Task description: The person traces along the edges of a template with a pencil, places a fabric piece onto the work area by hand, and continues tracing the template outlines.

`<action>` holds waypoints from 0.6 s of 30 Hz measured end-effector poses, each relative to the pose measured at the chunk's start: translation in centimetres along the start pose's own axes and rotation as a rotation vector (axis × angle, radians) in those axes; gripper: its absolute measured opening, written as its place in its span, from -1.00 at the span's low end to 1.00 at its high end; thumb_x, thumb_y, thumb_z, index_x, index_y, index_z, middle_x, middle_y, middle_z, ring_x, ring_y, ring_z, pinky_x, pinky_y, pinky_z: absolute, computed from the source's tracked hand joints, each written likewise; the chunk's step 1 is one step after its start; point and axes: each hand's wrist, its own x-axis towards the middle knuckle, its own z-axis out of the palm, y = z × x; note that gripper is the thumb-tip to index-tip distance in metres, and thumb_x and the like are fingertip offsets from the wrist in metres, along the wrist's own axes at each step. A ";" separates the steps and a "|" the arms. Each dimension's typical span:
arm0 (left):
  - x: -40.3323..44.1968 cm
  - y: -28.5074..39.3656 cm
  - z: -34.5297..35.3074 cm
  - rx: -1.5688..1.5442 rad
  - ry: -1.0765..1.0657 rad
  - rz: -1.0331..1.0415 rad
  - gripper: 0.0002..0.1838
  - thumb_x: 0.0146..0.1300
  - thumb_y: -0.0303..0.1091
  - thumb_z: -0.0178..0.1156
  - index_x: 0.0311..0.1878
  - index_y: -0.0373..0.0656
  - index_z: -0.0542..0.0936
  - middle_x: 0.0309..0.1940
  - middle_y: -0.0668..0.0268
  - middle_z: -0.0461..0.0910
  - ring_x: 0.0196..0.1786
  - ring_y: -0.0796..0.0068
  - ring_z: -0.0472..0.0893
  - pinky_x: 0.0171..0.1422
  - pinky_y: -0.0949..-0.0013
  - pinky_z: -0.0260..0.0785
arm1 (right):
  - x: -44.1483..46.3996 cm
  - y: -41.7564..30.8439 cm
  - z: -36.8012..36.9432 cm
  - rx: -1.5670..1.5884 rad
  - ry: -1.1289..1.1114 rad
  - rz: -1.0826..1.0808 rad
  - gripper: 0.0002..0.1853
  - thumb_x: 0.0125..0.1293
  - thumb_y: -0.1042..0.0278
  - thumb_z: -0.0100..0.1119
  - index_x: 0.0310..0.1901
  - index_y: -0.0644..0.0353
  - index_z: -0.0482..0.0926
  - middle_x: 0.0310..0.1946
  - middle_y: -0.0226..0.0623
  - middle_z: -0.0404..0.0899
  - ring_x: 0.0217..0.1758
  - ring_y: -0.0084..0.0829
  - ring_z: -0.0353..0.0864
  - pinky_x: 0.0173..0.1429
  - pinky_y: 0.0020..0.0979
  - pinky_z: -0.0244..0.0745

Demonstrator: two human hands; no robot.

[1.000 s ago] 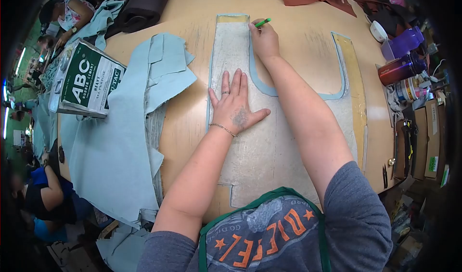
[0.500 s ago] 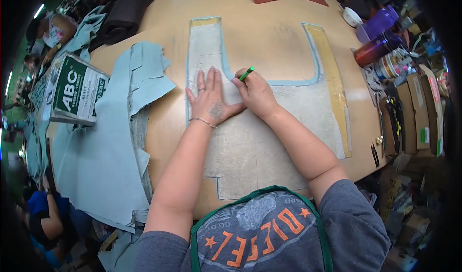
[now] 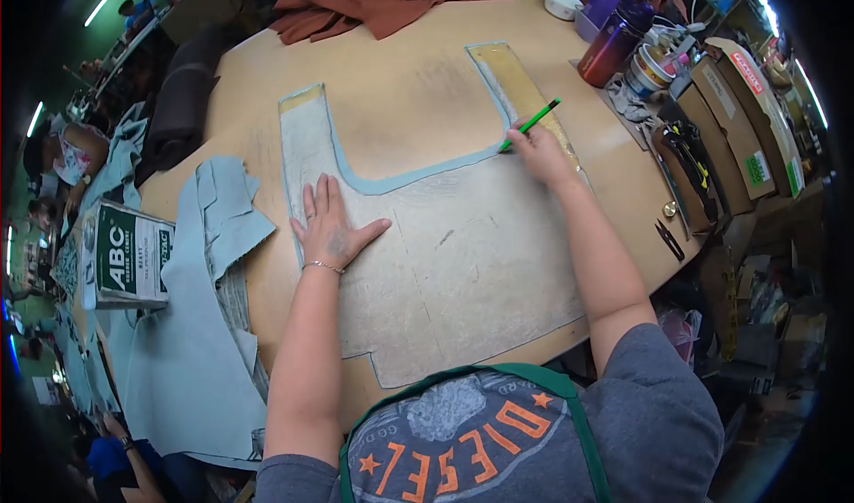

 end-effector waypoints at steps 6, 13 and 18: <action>0.1 0.0 0.3 0.015 0.019 0.024 0.19 -0.35 0.30 0.25 0.31 -0.17 -0.02 0.35 0.26 -0.11 0.39 0.16 -0.17 0.29 -0.20 -0.28 | 7.1 2.3 -3.0 -0.056 -0.187 0.053 -0.74 0.20 0.20 0.06 -0.24 0.25 0.50 -0.45 -0.30 0.54 -0.38 -0.47 0.48 -0.22 -0.44 0.36; 0.5 0.0 0.6 0.060 0.013 0.042 0.22 -0.39 0.30 0.26 0.31 -0.21 -0.02 0.35 0.23 -0.11 0.39 0.13 -0.18 0.27 -0.22 -0.29 | 17.7 1.8 -2.0 -0.017 -0.460 0.249 -0.76 0.22 0.15 0.04 -0.19 0.11 0.49 -0.43 -0.41 0.55 -0.38 -0.54 0.51 -0.33 -0.47 0.40; 0.7 0.1 0.6 0.089 0.011 0.032 0.18 -0.37 0.23 0.27 0.32 -0.15 -0.03 0.35 0.23 -0.10 0.39 0.14 -0.15 0.27 -0.21 -0.28 | 23.9 1.6 -0.1 -0.003 -0.446 0.201 -0.75 0.22 0.15 0.05 -0.14 0.07 0.46 -0.42 -0.43 0.55 -0.38 -0.56 0.58 -0.44 -0.57 0.39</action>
